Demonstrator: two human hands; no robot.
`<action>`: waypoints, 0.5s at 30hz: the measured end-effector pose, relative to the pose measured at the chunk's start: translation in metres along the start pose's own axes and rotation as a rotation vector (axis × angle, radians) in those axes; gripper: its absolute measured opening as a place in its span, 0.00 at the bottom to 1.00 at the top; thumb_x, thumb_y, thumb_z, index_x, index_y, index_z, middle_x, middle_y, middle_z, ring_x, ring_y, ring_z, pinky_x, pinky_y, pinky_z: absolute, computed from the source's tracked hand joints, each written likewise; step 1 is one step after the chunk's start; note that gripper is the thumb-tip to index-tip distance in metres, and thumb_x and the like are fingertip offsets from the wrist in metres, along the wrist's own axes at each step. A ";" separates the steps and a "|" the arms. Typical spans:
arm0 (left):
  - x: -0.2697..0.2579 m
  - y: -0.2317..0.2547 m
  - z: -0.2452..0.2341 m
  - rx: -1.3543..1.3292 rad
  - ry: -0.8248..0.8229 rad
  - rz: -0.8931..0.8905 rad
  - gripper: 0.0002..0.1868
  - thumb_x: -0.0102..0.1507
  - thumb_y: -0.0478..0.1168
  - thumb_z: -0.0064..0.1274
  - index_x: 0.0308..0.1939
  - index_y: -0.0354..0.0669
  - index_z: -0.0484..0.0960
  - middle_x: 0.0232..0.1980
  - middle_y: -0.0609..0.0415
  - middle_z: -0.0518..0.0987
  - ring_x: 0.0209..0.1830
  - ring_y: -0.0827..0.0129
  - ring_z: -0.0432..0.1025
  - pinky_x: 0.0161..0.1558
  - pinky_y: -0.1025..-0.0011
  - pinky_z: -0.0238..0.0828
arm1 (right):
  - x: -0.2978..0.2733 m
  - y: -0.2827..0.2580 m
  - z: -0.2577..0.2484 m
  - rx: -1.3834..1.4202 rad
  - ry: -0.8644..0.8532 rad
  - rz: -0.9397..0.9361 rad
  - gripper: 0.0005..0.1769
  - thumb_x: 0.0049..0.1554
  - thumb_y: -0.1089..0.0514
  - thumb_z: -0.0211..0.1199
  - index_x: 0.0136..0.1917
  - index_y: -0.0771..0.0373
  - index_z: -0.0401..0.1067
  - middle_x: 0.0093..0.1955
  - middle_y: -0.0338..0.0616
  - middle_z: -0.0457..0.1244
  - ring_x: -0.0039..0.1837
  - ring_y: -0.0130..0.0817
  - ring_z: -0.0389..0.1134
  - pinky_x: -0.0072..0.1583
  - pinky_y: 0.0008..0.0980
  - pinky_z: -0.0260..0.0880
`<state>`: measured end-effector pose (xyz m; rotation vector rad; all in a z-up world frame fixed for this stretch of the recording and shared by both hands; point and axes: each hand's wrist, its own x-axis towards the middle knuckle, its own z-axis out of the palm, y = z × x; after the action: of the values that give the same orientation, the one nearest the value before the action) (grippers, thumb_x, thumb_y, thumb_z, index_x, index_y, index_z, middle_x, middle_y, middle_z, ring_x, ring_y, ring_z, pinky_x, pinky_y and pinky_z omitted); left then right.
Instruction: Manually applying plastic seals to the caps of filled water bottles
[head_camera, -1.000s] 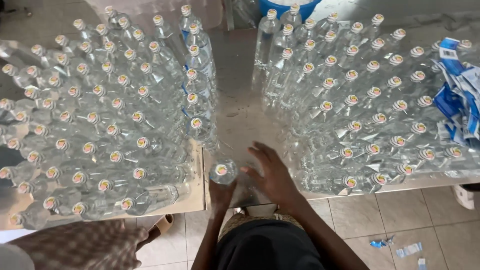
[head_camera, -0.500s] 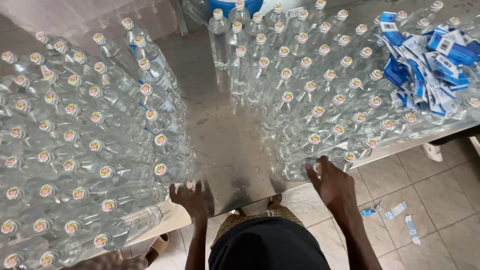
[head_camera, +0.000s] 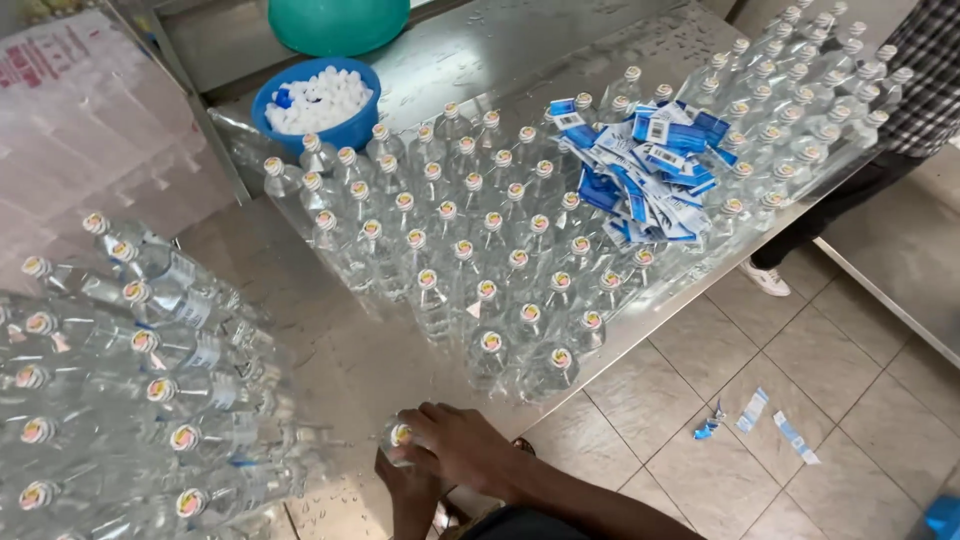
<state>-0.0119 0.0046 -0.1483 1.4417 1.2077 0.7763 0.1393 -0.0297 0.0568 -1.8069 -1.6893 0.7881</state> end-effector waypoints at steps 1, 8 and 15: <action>0.005 0.012 0.000 0.002 -0.003 0.007 0.53 0.43 0.42 0.75 0.70 0.47 0.66 0.67 0.47 0.66 0.66 0.54 0.65 0.56 0.54 0.77 | -0.003 0.009 -0.023 0.000 0.008 -0.002 0.28 0.71 0.38 0.52 0.73 0.58 0.67 0.58 0.52 0.67 0.58 0.55 0.71 0.51 0.52 0.70; 0.018 0.022 -0.042 -0.294 0.375 -0.596 0.42 0.59 0.44 0.58 0.79 0.60 0.69 0.80 0.41 0.62 0.67 0.36 0.72 0.51 0.47 0.81 | -0.048 0.171 -0.216 -0.470 0.856 0.219 0.18 0.69 0.63 0.59 0.71 0.65 0.74 0.66 0.55 0.71 0.60 0.46 0.73 0.57 0.43 0.77; 0.048 0.014 -0.129 -0.683 0.155 -0.589 0.28 0.71 0.55 0.56 0.75 0.57 0.75 0.72 0.35 0.76 0.68 0.36 0.73 0.55 0.51 0.80 | -0.103 0.290 -0.278 -0.862 0.780 0.386 0.32 0.62 0.68 0.59 0.79 0.60 0.72 0.66 0.55 0.73 0.74 0.53 0.71 0.83 0.62 0.50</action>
<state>-0.1135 0.0901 -0.1114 0.4407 1.2280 0.7793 0.5356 -0.1506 0.0409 -2.5569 -1.1966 -0.6140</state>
